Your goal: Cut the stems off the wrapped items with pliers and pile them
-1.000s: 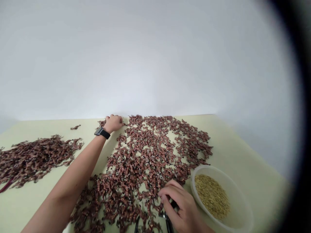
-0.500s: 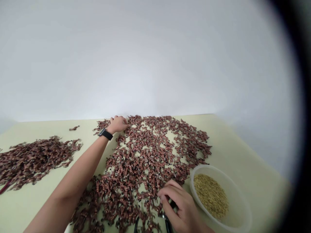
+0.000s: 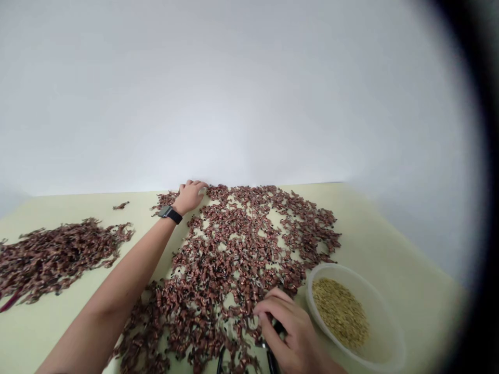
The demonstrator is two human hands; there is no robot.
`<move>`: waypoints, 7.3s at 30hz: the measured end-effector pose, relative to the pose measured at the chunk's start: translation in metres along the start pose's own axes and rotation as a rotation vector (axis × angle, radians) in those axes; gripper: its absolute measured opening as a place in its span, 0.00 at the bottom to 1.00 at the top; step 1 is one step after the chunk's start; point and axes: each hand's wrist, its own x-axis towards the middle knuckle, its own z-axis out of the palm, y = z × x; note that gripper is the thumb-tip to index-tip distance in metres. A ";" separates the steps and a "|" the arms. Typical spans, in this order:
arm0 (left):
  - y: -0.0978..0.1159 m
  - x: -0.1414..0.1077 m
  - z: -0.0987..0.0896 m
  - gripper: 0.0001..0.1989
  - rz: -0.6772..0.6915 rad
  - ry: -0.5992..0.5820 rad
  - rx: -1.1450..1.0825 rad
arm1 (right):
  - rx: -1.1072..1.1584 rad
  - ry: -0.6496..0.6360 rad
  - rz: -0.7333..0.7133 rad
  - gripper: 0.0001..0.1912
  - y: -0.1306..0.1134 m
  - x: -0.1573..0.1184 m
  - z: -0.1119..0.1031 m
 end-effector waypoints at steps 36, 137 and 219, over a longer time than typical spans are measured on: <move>0.001 -0.005 0.006 0.13 0.066 -0.046 0.061 | 0.033 -0.015 0.053 0.09 -0.001 0.000 0.000; -0.003 0.000 0.003 0.26 0.115 0.053 0.033 | 0.028 -0.094 0.129 0.09 0.004 0.000 0.000; 0.033 0.021 0.004 0.14 0.073 -0.146 -0.342 | -0.009 -0.129 0.146 0.09 -0.005 0.002 -0.005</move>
